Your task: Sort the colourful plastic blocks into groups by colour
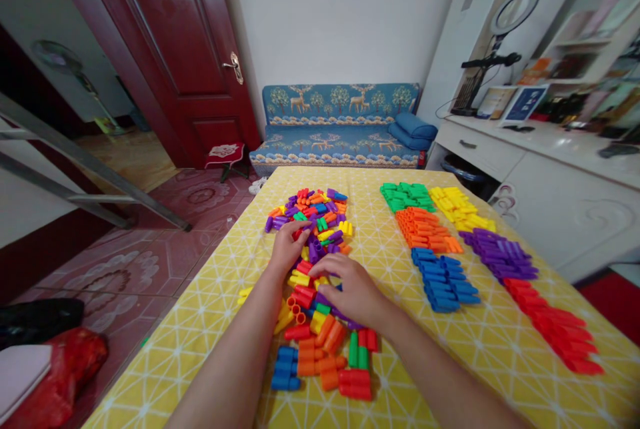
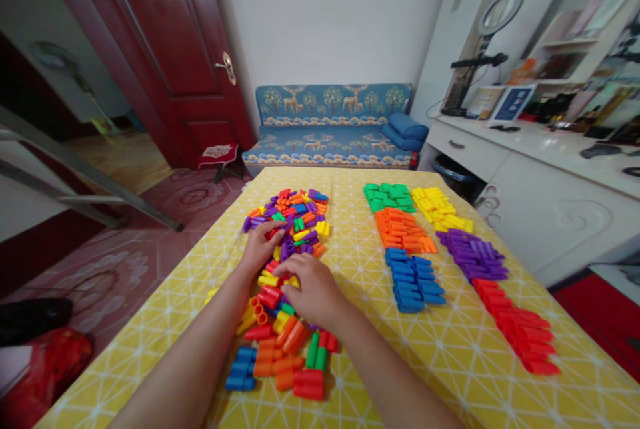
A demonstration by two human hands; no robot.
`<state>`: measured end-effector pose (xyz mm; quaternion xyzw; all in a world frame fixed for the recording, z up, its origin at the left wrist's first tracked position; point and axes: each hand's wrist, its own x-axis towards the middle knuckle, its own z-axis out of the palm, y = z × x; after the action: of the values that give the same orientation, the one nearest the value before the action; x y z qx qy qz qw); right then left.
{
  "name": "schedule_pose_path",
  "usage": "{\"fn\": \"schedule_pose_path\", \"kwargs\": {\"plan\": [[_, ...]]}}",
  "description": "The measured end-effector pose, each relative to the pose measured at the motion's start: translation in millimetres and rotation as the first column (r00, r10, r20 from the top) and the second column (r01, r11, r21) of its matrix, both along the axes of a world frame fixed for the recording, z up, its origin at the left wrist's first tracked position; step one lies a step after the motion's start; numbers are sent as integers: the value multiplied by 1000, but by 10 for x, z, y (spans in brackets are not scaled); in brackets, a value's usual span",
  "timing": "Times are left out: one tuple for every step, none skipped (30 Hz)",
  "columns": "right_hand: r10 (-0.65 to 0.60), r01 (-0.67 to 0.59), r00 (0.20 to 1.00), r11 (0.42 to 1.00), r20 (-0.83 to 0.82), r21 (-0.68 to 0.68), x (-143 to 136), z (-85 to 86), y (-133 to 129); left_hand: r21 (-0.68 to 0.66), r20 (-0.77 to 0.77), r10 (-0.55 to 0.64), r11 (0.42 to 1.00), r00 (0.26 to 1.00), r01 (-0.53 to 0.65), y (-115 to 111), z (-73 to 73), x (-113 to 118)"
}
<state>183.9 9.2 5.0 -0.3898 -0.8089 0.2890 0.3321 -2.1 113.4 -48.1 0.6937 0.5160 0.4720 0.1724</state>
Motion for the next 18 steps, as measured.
{"fn": "schedule_pose_path", "kwargs": {"plan": [[43,-49,994,997,99,60,-40,0,-62,-5,-3,1,1000,1000,-1,1,-1,-1],[65,-87,979,990,192,110,-86,-8,-123,-10,-7,3,1000,1000,-3,2,-4,-3],[65,-108,961,983,268,149,-134,-23,-179,-13,-10,6,1000,1000,-6,5,-8,-6],[45,-108,945,978,325,177,-180,-46,-223,-16,-13,10,1000,1000,-10,9,-14,-10],[17,-92,933,977,360,192,-220,-73,-252,-18,-16,13,1000,1000,-13,12,-19,-14],[-12,-66,927,978,375,196,-253,-103,-267,-19,-16,14,1000,1000,-15,15,-24,-19],[-40,-36,927,981,374,192,-275,-134,-268,-20,-16,13,1000,1000,-14,17,-28,-23],[-66,-2,931,983,359,184,-288,-163,-258,-23,-16,12,1000,1000,-12,18,-31,-26],[-85,28,939,984,332,174,-293,-189,-241,-28,-17,9,1000,1000,-10,18,-32,-29],[-100,53,951,985,294,165,-291,-211,-220,-31,-16,6,999,1000,-7,18,-32,-32],[-114,76,963,984,245,158,-284,-228,-197,-33,-14,4,999,1000,-4,17,-31,-34],[-126,99,974,984,187,150,-274,-241,-173,-32,-10,2,999,1000,-2,17,-30,-35],[-138,121,983,983,120,135,-262,-250,-147,-30,-7,-1,1000,1000,0,17,-30,-36],[-151,145,987,984,48,105,-248,-256,-119,-25,-4,-2,1000,1000,2,18,-30,-36],[-168,169,985,984,-25,54,-230,-261,-86,-19,-3,-4,1000,1000,4,19,-31,-35],[-193,192,977,981,-94,-20,-208,-266,-49,-14,-4,-3,1000,1000,3,20,-33,-34],[-223,208,963,973,-153,-104,-179,-272,-5,-9,-7,-3,1000,1000,3,22,-36,-33],[-254,218,946,958,-202,-186,-142,-280,45,-5,-11,-2,1000,1000,2,24,-40,-32]]}}
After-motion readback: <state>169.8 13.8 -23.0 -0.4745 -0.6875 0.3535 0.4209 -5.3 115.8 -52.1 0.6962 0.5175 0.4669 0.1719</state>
